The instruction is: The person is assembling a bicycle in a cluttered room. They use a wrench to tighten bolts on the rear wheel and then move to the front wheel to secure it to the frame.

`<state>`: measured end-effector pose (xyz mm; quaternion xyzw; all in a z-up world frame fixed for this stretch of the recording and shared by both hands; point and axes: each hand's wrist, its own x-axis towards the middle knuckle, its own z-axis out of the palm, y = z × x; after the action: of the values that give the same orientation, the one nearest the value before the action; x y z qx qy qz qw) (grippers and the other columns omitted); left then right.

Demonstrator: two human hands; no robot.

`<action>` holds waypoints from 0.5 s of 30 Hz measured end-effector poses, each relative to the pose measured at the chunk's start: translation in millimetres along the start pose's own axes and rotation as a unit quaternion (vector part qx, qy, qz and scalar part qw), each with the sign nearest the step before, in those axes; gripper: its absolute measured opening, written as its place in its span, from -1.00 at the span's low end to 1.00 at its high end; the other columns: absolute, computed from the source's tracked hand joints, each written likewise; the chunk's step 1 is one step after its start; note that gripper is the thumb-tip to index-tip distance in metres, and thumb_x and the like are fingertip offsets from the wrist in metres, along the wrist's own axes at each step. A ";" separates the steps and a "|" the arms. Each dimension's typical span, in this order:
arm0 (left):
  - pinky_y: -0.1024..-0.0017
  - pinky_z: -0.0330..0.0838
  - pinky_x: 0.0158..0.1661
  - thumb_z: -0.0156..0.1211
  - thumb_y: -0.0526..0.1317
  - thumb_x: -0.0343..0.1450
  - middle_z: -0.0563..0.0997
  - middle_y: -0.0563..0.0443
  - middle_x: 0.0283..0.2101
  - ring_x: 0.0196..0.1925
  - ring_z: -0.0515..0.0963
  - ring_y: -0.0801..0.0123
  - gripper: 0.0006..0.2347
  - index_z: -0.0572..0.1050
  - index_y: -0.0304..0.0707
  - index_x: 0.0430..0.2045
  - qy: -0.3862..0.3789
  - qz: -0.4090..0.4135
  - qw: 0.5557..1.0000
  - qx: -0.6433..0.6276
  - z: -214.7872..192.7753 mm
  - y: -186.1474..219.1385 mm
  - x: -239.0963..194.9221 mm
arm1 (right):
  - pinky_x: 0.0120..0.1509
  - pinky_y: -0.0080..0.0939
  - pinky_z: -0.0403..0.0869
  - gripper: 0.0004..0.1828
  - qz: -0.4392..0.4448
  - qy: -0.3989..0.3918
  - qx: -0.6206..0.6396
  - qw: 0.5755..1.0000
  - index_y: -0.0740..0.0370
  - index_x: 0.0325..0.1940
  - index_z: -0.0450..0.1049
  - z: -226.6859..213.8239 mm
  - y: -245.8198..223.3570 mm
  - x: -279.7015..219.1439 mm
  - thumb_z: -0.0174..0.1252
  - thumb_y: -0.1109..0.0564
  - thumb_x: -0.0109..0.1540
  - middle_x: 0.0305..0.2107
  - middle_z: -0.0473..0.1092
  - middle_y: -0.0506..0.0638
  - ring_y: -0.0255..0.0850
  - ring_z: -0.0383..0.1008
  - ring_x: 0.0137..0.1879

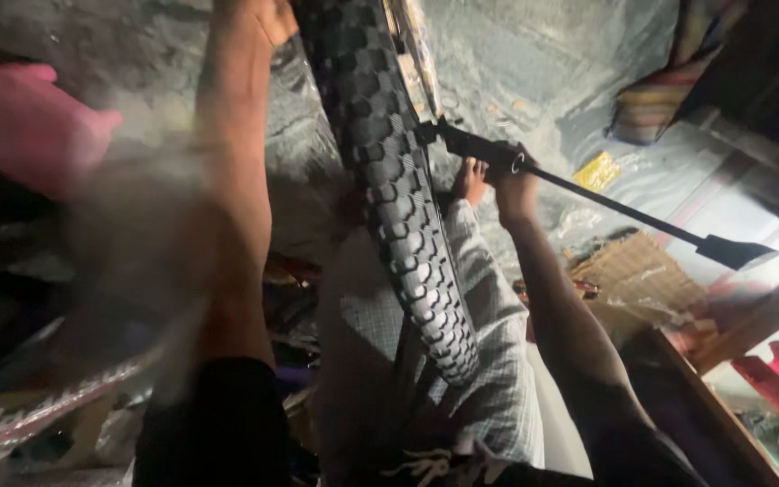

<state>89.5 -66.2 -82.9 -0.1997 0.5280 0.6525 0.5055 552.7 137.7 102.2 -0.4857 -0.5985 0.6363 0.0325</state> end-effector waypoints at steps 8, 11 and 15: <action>0.35 0.07 -0.55 0.04 -0.23 0.46 0.26 0.10 -0.64 -0.65 0.20 0.36 -0.80 0.31 -0.10 -0.62 -0.001 -0.004 1.000 0.003 -37.9 -33.7 -55.0 | -0.13 -0.10 0.50 -0.64 -0.136 -0.019 -0.141 0.981 0.26 0.27 0.32 55.5 21.9 30.8 -0.08 0.20 0.38 -0.22 0.53 0.11 -0.08 0.56 -0.20; 0.35 0.07 -0.56 0.04 -0.23 0.45 0.25 0.11 -0.64 -0.65 0.20 0.36 -0.81 0.31 -0.10 -0.62 -0.003 -0.003 1.000 0.002 -49.9 -40.1 -57.9 | -0.03 0.02 0.51 -0.72 -0.244 0.006 -0.218 0.945 0.18 0.19 0.39 67.1 19.3 40.8 -0.03 0.18 0.39 -0.14 0.52 0.14 0.01 0.60 -0.11; 0.36 0.07 -0.56 0.04 -0.24 0.44 0.25 0.11 -0.64 -0.66 0.19 0.37 -0.81 0.31 -0.10 -0.62 -0.003 0.003 1.000 0.003 -56.1 -35.2 -61.1 | 0.04 0.17 0.45 -0.70 -0.242 -0.027 -0.350 0.905 0.12 0.23 0.41 66.0 13.3 40.0 0.01 0.18 0.40 -0.11 0.52 0.21 0.15 0.53 -0.02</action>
<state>129.8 -146.0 -71.9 -0.1948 0.5289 0.6534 0.5054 495.5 110.7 56.1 -0.2883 -0.8824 0.3718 -0.0027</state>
